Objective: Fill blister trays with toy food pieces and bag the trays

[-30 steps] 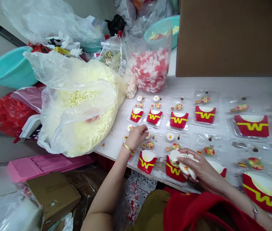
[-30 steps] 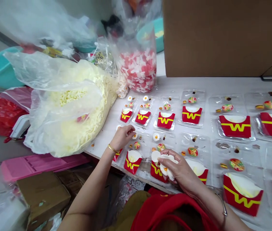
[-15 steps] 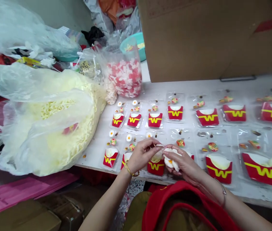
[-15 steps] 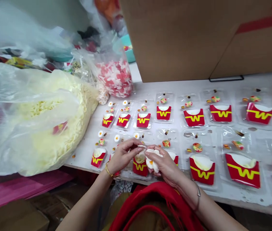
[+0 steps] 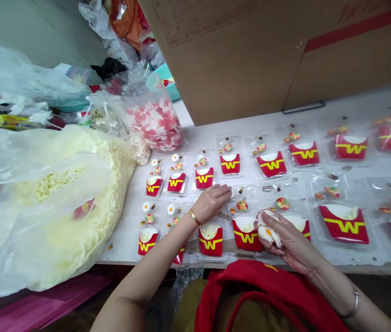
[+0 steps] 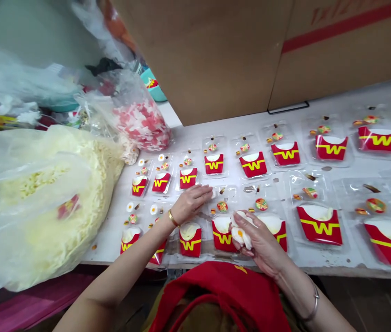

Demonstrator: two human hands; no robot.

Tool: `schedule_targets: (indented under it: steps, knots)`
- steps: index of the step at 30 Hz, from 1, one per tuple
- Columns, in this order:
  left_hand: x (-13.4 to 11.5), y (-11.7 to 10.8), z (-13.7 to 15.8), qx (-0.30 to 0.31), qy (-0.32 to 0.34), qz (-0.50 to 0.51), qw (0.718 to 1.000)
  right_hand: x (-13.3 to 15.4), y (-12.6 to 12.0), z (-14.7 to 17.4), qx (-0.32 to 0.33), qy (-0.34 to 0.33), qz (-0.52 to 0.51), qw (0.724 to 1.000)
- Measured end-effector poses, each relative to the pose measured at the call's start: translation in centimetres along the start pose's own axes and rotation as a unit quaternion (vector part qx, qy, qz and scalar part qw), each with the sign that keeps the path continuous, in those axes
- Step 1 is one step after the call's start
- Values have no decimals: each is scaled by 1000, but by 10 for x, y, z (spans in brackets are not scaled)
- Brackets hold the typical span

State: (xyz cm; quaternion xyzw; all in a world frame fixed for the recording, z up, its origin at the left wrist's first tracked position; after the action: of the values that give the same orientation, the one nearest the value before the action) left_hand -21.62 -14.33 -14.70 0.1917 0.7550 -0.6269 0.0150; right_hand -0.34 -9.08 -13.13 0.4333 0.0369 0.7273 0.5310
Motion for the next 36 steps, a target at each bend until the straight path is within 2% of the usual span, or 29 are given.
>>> schedule_targets:
  steps: [2, 4, 6, 8, 10, 13, 17, 19, 21, 23, 26, 30, 33, 36]
  knots:
    - [-3, -1, 1, 37, 15, -17, 999, 0, 2, -2, 6, 5, -5, 1000]
    - [-6, -4, 0, 63, -1, -16, 998, 0, 5, -5, 10, 15, -10, 1000]
    - [-12, -10, -4, 53, -42, 15, 998, 0, 7, -7, 14, 25, -13, 1000]
    - [-23, -19, -11, 20, -95, 90, 991, 0, 9, -8, 19, 32, -13, 999]
    - [-38, -28, -19, 2, -136, 202, 970, 0, 11, -9, 28, 31, -14, 999]
    - [-62, -34, -33, 5, -167, 345, 924, 2, 13, -9, 56, 24, -18, 998]
    - [-74, -28, -49, -34, -213, 414, 884, 7, 4, -6, 62, 14, -28, 998]
    - [-69, -21, -61, -49, -217, 402, 888, 11, -6, -1, 54, 13, -39, 998]
    - [-59, -15, -75, -70, -188, 356, 913, 14, -19, 7, 42, 11, -56, 997]
    - [-49, -9, -93, -77, -120, 304, 942, 18, -34, 16, 27, 2, -77, 997]
    - [-37, 4, -115, -35, -18, 251, 967, 24, -54, 27, 1, -16, -99, 995]
    - [-28, 23, -128, 36, 62, 216, 974, 28, -67, 33, -6, -36, -126, 991]
    - [-25, 30, -128, 48, 108, 193, 974, 30, -68, 32, -10, -42, -144, 989]
    - [-24, 30, -126, 56, 151, 132, 978, 31, -69, 28, -36, -45, -112, 992]
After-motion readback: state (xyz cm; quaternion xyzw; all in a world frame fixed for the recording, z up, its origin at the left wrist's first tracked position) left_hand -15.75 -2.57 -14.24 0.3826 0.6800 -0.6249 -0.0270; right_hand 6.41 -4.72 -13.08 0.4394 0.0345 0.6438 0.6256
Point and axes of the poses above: each hand's wrist, its own z-axis away from the middle knuckle, its own y-axis out of the palm, x = y × z, the point moved 3 cm from there along -z, towards the middle knuckle, and after that the axes turned 4 degrees about -x, right-handed, at the moved point
